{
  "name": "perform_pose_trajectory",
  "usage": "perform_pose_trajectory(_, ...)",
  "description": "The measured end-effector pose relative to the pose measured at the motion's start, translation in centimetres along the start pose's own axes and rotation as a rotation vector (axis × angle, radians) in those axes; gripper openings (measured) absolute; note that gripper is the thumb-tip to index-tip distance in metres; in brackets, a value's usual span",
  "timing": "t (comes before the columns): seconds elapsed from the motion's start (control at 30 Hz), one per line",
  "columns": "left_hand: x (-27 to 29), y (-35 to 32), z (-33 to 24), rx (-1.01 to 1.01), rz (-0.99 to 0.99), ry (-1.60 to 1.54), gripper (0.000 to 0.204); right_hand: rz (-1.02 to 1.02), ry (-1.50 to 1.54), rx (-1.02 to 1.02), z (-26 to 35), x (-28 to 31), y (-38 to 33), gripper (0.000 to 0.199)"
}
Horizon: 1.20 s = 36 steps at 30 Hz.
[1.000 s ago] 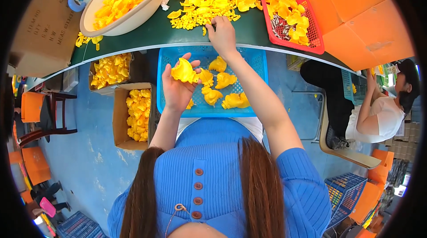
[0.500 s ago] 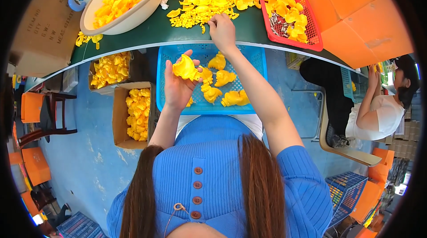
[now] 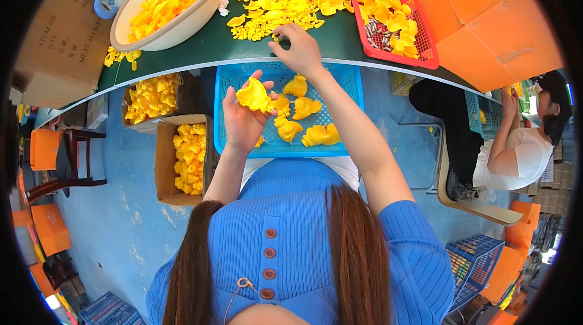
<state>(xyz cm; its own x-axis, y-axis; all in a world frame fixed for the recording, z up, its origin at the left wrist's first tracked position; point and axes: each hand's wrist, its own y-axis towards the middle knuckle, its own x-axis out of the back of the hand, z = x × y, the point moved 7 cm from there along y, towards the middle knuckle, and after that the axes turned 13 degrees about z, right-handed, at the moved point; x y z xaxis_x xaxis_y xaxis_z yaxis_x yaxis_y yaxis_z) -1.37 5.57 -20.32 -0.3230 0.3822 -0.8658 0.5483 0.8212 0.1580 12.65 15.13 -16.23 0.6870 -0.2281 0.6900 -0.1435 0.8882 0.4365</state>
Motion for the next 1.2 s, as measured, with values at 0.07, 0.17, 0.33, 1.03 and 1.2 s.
perform_pose_trajectory(0.07,0.0,0.0,0.0,-0.001,-0.003,0.01,0.057,0.072,0.116,-0.03,-0.6,-0.2,-0.1,0.024)
perform_pose_trajectory(0.17,0.0,0.0,-0.1,-0.001,-0.001,0.022,0.056,0.003,0.076,-0.098,-1.4,0.0,-0.1,0.023)
perform_pose_trajectory(0.33,0.1,0.0,0.0,0.012,-0.02,0.042,0.053,0.013,-0.065,-0.075,-1.2,-0.8,0.2,0.022)
perform_pose_trajectory(1.03,0.0,-0.1,-1.0,0.023,-0.032,0.102,0.058,-0.073,0.079,0.019,1.1,-0.2,-1.2,0.008)
perform_pose_trajectory(1.2,-0.4,-0.1,0.0,0.139,0.017,0.001,0.061,0.095,0.463,-0.154,3.8,0.7,-3.5,0.011)
